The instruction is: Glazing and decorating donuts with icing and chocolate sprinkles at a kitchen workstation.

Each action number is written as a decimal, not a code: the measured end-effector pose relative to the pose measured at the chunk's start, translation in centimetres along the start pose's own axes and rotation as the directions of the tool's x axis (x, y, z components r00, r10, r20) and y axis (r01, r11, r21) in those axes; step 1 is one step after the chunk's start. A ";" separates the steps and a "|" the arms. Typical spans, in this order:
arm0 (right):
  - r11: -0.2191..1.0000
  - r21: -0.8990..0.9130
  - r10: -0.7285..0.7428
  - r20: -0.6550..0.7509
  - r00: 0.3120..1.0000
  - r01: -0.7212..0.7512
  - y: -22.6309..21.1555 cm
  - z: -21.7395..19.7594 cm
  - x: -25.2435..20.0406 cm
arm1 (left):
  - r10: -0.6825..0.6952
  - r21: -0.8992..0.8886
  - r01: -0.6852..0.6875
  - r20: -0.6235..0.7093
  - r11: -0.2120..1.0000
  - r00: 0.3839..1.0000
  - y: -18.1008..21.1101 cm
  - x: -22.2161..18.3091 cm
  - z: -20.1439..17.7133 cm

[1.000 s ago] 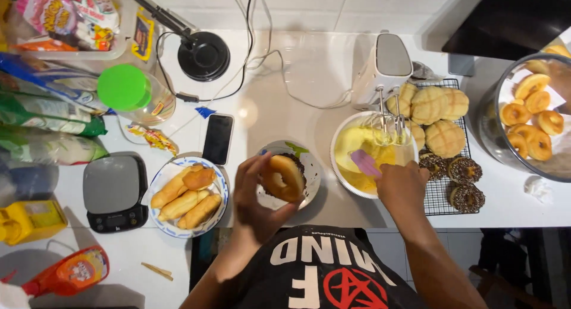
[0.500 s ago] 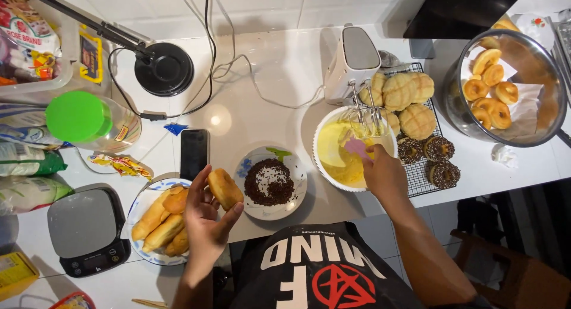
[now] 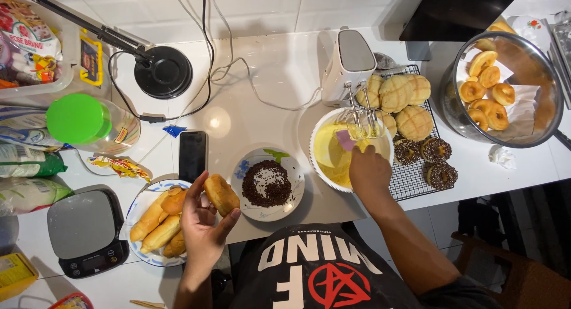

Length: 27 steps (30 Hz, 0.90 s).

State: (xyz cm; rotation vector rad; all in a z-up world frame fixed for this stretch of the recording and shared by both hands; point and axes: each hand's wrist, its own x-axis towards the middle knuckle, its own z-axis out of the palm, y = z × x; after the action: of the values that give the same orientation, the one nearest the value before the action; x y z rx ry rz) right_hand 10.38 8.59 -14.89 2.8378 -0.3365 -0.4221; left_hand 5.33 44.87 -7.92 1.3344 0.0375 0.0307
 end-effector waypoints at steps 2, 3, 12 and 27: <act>0.999 0.046 -0.025 0.086 0.996 0.021 -0.7 -0.9 -0.1 | 0.001 0.002 -0.001 -0.009 1.000 1.000 0.1 0.0 0.3; 0.999 0.048 -0.004 0.181 0.984 -0.005 -0.9 -1.9 -0.5 | 0.003 -0.012 -0.003 -0.009 1.000 1.000 0.1 -0.1 0.5; 0.728 0.679 -0.101 0.246 0.964 -0.097 5.9 -14.0 -7.7 | -0.012 -0.398 0.046 0.089 0.916 0.996 -3.9 0.9 3.0; 0.161 0.692 -0.052 -0.706 0.707 0.703 7.9 -13.5 -13.8 | -0.116 -0.617 0.524 0.576 0.588 0.809 4.2 1.7 10.7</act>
State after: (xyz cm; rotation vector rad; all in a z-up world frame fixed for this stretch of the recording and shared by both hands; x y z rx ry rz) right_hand 0.29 7.64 3.34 4.0147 0.6059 0.9603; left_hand 7.49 35.49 -1.38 0.4192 -0.1402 -0.5714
